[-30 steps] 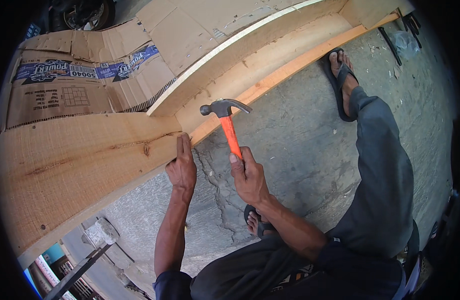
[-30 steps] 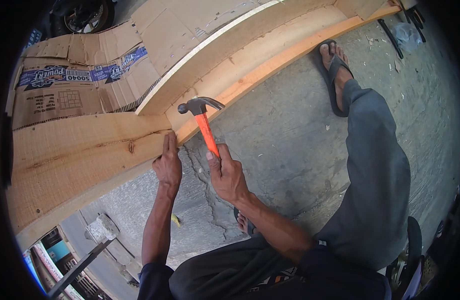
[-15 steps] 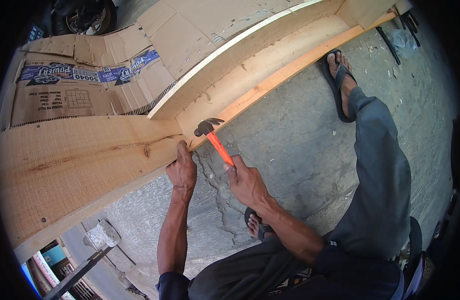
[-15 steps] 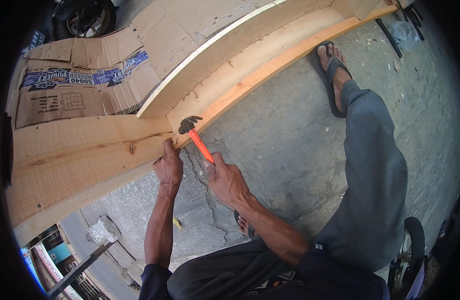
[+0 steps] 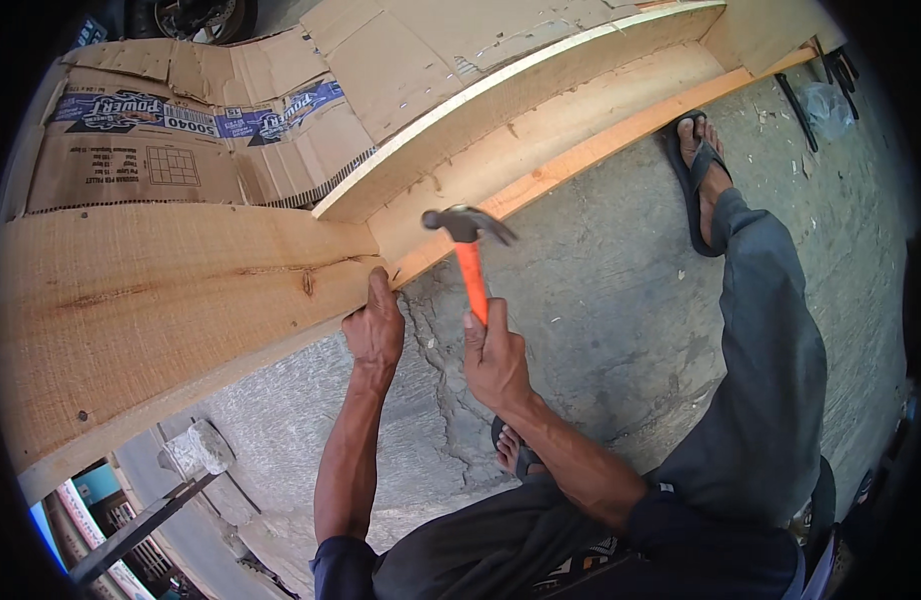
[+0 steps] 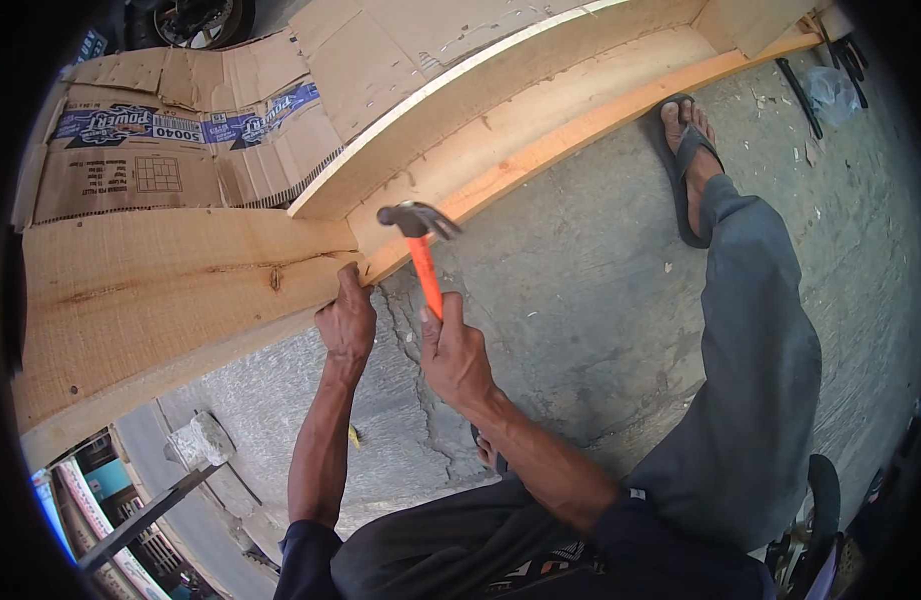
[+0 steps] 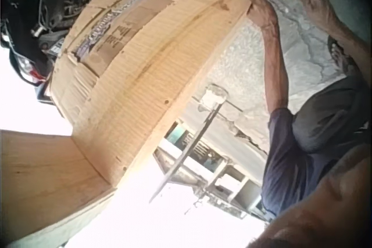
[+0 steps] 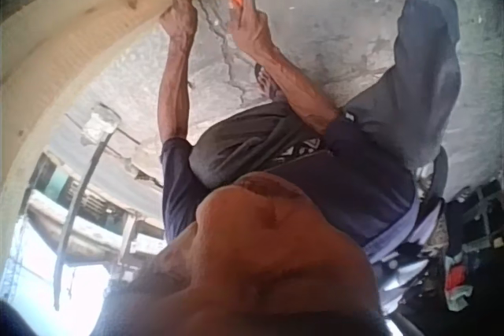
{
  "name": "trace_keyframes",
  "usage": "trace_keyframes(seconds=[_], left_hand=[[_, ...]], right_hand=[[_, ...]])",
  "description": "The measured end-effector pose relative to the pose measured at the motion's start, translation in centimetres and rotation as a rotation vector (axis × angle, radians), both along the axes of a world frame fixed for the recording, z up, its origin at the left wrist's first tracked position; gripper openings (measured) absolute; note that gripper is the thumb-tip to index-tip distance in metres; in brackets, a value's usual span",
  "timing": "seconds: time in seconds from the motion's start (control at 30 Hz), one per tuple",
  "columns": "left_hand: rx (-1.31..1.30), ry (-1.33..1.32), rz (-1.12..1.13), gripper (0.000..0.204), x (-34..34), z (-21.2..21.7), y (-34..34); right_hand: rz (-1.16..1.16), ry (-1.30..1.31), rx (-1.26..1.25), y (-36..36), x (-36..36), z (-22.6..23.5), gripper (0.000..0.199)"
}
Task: The person assembles a wooden frame by positioning a wood block and driving nails into it using a hammer. They also use a saw to cut a piece of wood and pick up nails from a plastic bag on the ground.
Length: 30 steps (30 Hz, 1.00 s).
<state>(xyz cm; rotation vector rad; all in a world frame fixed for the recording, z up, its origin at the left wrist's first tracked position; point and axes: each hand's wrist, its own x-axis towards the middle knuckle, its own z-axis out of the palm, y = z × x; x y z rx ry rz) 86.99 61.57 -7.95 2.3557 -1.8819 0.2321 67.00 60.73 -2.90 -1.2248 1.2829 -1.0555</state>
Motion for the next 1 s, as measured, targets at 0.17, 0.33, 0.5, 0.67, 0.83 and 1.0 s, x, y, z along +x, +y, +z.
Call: trace_keyframes(seconds=[0.17,0.33,0.5,0.67,0.83,1.0], left_hand=[[0.010,-0.017,0.009,0.041,1.4,-1.3,1.3],[0.052,-0.022,0.012,0.041,-0.3,-0.2,-0.3],[0.021,-0.013,0.019,0.039,0.6,-0.7,0.3],[-0.026,-0.046,0.002,0.043,0.7,-1.5,0.9],[-0.199,-0.022,0.000,0.042,-0.6,-1.0,2.8],[-0.064,0.229,0.023,0.039,-6.7,-3.7,7.1]], right_hand=[[0.396,0.216,0.105,-1.4,-0.9,0.5,0.021],[0.490,0.307,0.217,0.8,-0.2,-2.4,0.022],[0.201,0.049,0.125,-1.0,-0.3,1.4,0.025],[0.507,0.331,0.198,1.1,0.3,-2.9,0.028],[0.353,0.080,0.240,-1.5,-1.2,0.4,0.031],[-0.169,-0.410,0.047,0.2,0.7,-1.1,0.030]])
